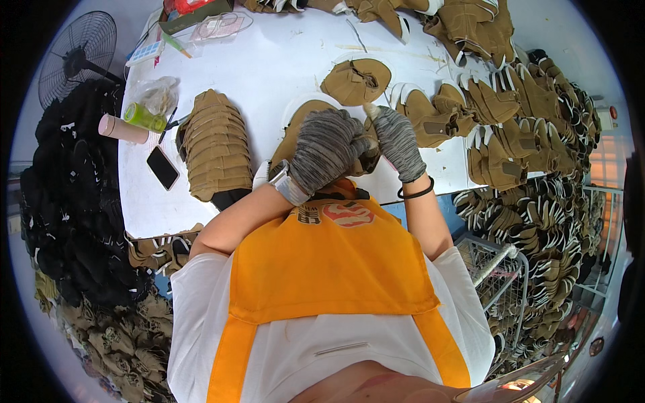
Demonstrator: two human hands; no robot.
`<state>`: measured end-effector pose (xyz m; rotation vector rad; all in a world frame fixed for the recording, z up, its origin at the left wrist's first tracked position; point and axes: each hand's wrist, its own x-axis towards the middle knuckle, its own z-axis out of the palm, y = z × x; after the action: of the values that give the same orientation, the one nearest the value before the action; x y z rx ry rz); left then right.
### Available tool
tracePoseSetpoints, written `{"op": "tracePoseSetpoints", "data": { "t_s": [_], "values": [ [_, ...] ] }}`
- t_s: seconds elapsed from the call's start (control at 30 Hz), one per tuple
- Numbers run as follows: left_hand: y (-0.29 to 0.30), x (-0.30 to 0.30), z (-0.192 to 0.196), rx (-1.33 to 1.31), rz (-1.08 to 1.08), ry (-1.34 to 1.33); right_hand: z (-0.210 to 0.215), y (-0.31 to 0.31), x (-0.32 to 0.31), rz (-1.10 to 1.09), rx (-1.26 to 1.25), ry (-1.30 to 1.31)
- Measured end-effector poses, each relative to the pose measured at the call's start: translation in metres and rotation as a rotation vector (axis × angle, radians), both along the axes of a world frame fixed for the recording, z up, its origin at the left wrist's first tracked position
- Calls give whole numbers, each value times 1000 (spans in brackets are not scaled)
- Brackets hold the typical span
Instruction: The person picks up a brown boot upper, turns it over to inspect the interior heel, uses a pair of snips to trim away small pieces of excess material, and sets the trimmed component onto a stack.
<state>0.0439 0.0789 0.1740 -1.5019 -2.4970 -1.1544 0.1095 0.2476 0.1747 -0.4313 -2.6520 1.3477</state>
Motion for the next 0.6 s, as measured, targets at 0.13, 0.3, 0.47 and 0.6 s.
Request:
{"op": "tracePoseSetpoints", "data": {
  "t_s": [0.13, 0.3, 0.47, 0.6],
  "values": [
    [-2, -1, 10, -34, -34, -142, 16, 8, 4, -95, -297, 4],
    [0, 0, 2, 35, 2, -100, 35, 4, 17, 139, 168, -78],
    [-1, -4, 2, 27, 6, -57, 32, 14, 26, 274, -158, 32],
    [-2, -13, -14, 99, -63, -33, 21, 37, 39, 98, -431, -102]
  ]
}}
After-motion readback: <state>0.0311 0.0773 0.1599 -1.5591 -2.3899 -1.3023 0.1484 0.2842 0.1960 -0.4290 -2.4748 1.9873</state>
